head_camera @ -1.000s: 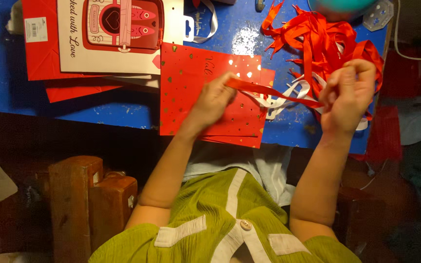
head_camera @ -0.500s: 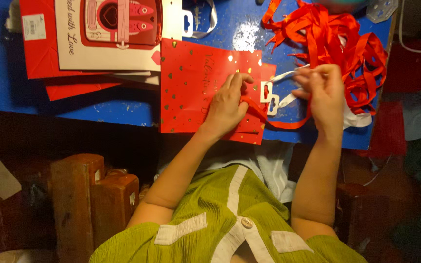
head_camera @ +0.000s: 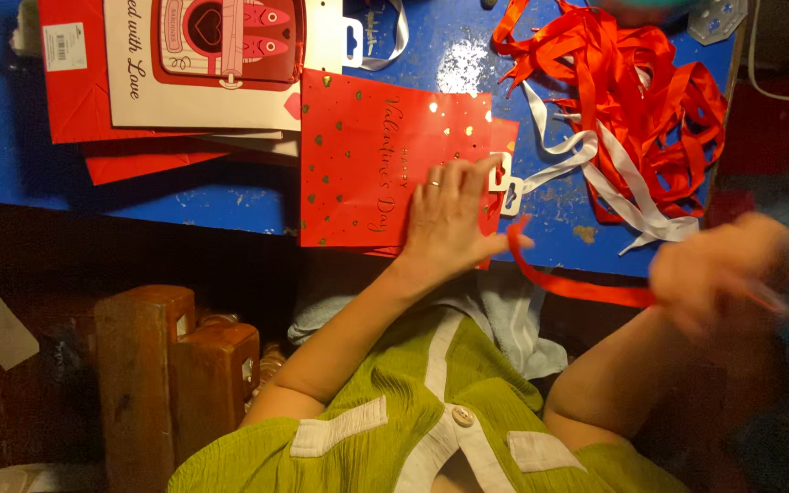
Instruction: The person threads red satin ribbon through the punched holes of red paper gift bags to form handles, pulling and knotting the ribbon by hand, then sets the finished bag on a stack and picks up the next bag.
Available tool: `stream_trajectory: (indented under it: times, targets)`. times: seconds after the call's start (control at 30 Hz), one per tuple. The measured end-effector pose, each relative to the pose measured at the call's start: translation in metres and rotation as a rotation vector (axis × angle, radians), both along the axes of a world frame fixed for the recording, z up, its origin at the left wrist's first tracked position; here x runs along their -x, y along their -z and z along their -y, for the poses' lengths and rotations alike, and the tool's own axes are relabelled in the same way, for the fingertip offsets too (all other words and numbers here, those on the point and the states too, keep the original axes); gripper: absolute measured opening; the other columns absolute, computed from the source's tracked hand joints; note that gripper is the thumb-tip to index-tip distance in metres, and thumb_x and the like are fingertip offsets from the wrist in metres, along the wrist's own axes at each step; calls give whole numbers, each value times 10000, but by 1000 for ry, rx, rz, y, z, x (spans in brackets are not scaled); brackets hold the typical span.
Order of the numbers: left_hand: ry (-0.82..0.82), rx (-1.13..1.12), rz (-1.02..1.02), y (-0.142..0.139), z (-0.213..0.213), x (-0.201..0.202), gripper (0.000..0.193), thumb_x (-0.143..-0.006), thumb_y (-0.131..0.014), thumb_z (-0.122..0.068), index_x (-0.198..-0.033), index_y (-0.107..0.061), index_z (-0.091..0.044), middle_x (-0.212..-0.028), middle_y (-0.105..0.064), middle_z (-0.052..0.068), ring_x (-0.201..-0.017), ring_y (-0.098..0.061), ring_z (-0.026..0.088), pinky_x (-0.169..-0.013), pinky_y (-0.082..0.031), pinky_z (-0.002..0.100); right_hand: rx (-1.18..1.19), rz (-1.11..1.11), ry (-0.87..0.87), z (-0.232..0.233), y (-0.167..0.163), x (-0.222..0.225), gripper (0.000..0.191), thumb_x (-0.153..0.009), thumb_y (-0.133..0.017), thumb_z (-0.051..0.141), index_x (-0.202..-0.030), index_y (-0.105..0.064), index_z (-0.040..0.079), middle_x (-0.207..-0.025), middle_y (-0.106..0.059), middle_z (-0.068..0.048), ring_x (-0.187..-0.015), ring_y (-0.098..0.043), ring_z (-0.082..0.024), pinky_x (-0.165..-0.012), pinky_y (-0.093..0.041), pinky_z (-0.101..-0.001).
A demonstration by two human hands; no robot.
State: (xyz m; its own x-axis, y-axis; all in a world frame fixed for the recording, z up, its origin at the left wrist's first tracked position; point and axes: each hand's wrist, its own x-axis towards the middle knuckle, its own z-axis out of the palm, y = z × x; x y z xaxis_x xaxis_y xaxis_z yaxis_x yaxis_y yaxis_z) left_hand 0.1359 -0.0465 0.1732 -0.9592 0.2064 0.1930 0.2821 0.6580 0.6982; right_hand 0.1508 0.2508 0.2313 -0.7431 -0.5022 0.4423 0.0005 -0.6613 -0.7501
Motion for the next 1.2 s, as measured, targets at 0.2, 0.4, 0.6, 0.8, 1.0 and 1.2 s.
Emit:
stream_trajectory:
  times: [0.2, 0.4, 0.6, 0.8, 1.0, 1.2]
  targets:
    - [10, -8, -9, 26, 5, 2, 826, -755, -818, -306, -1465, -446, -106, -1166, -520, 140, -1135, -524, 326, -964, -477, 474, 323, 91, -183, 2, 33, 7, 194, -1035, -592, 213, -1106, -564, 35, -712, -712, -174, -388, -624, -184, -315, -436, -289]
    - [-2, -525, 317, 46, 34, 15, 540, -872, -707, -119, -1376, -525, -48, -1015, -643, 112, -876, -668, 194, -786, -586, 359, -671, 480, 404, 63, 30, 3, 66, -1023, -607, 108, -1011, -572, 53, -821, -668, -120, -483, -543, -97, -393, -381, -231]
    - [4, -680, 361, 63, 28, 16, 240, -938, -749, -138, -1083, -626, 9, -909, -743, 50, -809, -737, 98, -724, -613, 256, -641, 266, 521, 109, 51, 23, 39, -1063, -590, 27, -1094, -614, 23, -1031, -688, -80, -911, -672, -129, -763, -559, -276]
    - [110, -847, 526, 68, 32, 22, 144, -969, -716, -136, -1010, -712, 2, -930, -753, 16, -873, -703, 62, -787, -576, 233, -1253, -127, 582, 122, 53, 34, 69, -930, -726, 67, -961, -699, 11, -949, -693, -77, -796, -660, -149, -684, -506, -271]
    - [138, -911, 590, 72, 28, 28, 141, -978, -698, -108, -1024, -738, 19, -933, -745, -5, -869, -678, 46, -790, -555, 220, -1256, -175, 517, 117, 46, 46, 96, -896, -745, 79, -941, -693, 11, -972, -643, -75, -799, -688, -162, -703, -550, -290]
    - [118, -927, 585, 70, 30, 26, 171, -1007, -692, -120, -1052, -772, 24, -899, -746, 0, -820, -661, 46, -741, -547, 214, -1289, -164, 515, 120, 53, 47, 101, -886, -752, 79, -922, -689, 9, -938, -632, -78, -763, -678, -168, -682, -544, -300]
